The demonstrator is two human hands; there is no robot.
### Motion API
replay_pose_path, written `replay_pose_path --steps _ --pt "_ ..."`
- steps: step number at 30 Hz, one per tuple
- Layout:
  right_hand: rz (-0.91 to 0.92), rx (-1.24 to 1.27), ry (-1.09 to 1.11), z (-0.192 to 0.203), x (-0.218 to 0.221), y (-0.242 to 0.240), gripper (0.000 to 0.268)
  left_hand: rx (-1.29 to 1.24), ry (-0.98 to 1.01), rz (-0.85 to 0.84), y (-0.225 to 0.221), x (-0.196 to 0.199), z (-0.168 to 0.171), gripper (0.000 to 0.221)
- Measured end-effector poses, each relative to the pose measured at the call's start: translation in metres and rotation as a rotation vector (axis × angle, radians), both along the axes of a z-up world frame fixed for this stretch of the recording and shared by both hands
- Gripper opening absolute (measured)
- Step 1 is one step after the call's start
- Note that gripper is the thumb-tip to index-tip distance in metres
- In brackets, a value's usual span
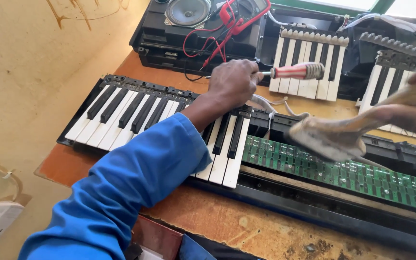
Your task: Disassembling an electronic keyboard to clean the internal circuit board and components using a brush and screwdriver.
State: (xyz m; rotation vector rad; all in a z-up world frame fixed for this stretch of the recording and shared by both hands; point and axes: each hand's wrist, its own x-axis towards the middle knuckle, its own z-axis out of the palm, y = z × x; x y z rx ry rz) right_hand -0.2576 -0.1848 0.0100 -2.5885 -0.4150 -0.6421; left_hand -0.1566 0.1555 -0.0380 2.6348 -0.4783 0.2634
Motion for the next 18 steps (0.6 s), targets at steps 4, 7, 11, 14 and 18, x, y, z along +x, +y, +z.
replay_pose_path --steps 4,7,11,14,18 --pt "-0.256 0.053 0.583 0.054 -0.056 0.105 0.058 -0.075 -0.033 0.050 0.008 0.001 0.000 0.034" --pt "-0.096 -0.248 0.593 0.047 -0.059 0.120 0.038 -0.083 -0.042 0.054 0.011 0.002 -0.004 0.039" --pt "-0.171 -0.320 0.568 0.029 -0.056 0.108 0.042 -0.140 -0.036 0.061 0.008 0.001 -0.001 0.035" --pt "-0.219 -0.149 0.698 0.045 -0.064 0.147 0.040 -0.133 -0.055 0.062 0.008 0.001 0.001 0.040" --pt "0.098 0.265 0.415 0.001 -0.063 0.176 0.035 -0.075 -0.034 0.073 0.007 -0.003 0.002 0.034"
